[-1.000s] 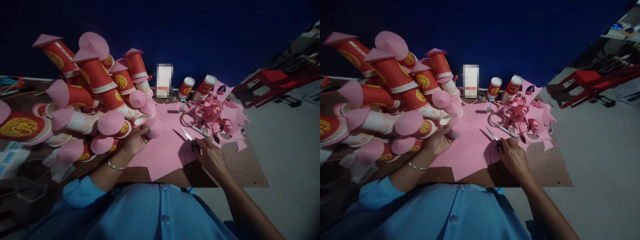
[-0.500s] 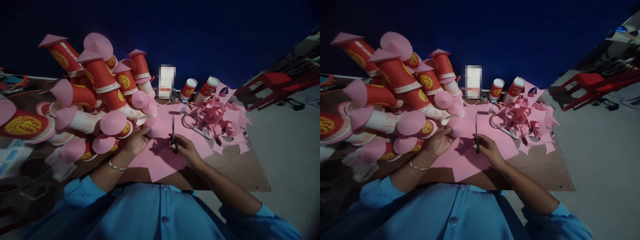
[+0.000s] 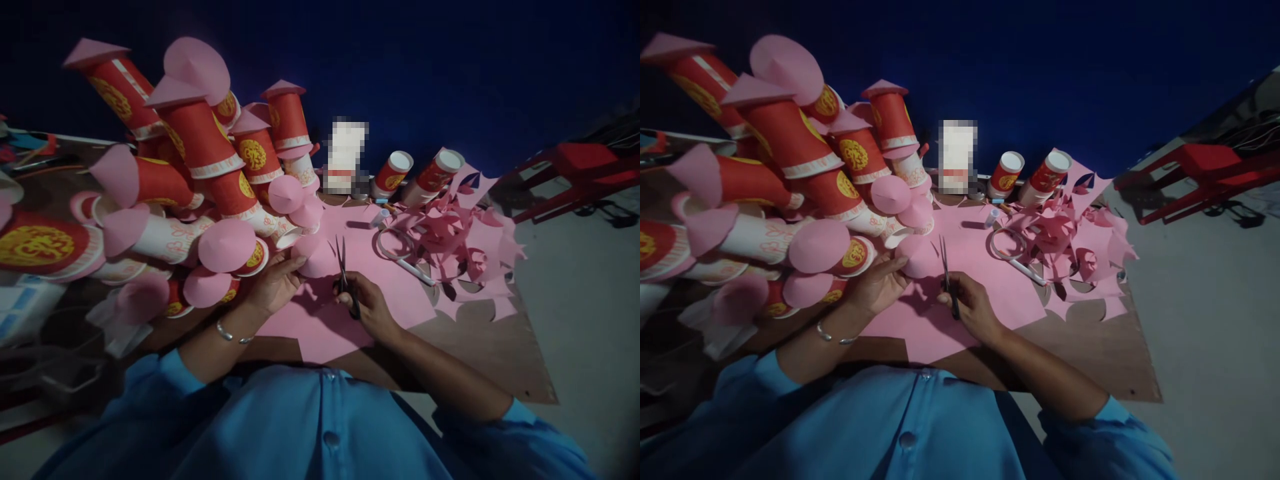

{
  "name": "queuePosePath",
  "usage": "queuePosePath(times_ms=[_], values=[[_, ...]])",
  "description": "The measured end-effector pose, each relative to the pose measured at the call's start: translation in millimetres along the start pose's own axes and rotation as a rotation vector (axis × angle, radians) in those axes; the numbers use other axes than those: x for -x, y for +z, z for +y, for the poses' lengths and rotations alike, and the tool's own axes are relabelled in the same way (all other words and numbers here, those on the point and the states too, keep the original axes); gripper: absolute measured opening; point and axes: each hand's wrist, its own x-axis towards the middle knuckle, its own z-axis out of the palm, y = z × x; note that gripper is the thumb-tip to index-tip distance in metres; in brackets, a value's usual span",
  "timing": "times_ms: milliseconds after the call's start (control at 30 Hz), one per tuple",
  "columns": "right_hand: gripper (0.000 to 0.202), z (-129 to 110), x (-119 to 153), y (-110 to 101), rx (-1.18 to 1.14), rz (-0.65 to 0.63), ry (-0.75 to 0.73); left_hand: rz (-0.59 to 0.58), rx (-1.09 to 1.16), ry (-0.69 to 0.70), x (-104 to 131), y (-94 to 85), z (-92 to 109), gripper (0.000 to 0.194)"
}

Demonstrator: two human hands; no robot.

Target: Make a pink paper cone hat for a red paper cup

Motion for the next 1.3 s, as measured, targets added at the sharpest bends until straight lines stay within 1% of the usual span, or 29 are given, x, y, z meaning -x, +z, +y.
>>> queuePosePath(times_ms=[167, 233, 333, 567, 700, 900, 1133, 1300], values=[[0.047, 0.9, -0.7, -2.1, 0.033, 0.021, -0.016, 0.001, -0.011, -0.013, -1.6, -3.0, -2.6, 0.039], [0.049, 1.6, -1.0, -2.1, 0.042, 0.015, -0.024, 0.005, -0.016, -0.013, -2.2, -3.5, -3.6, 0.036], [0.051, 2.8, -1.1, -1.2, 0.051, 0.008, -0.043, 0.010, -0.032, -0.009, -2.4, -2.5, -4.5, 0.036], [0.050, 4.2, 0.1, 1.4, 0.051, 0.009, -0.036, -0.026, -0.042, -0.002, -1.0, 4.0, -4.0, 0.034], [0.051, 5.0, 0.1, 2.5, 0.054, 0.011, -0.037, -0.009, -0.043, -0.003, -1.0, 2.5, -5.4, 0.035], [0.052, 3.7, -0.1, 2.1, 0.050, 0.017, -0.035, -0.013, -0.029, -0.001, -2.2, -0.4, -7.2, 0.030], [0.049, 1.8, 0.6, 2.1, 0.021, 0.010, -0.013, -0.014, -0.035, -0.009, -2.7, 0.2, -7.5, 0.036], [0.048, 1.4, 1.5, 1.9, -0.009, -0.011, -0.004, -0.005, -0.006, -0.002, -2.0, 4.5, -5.7, 0.037]])
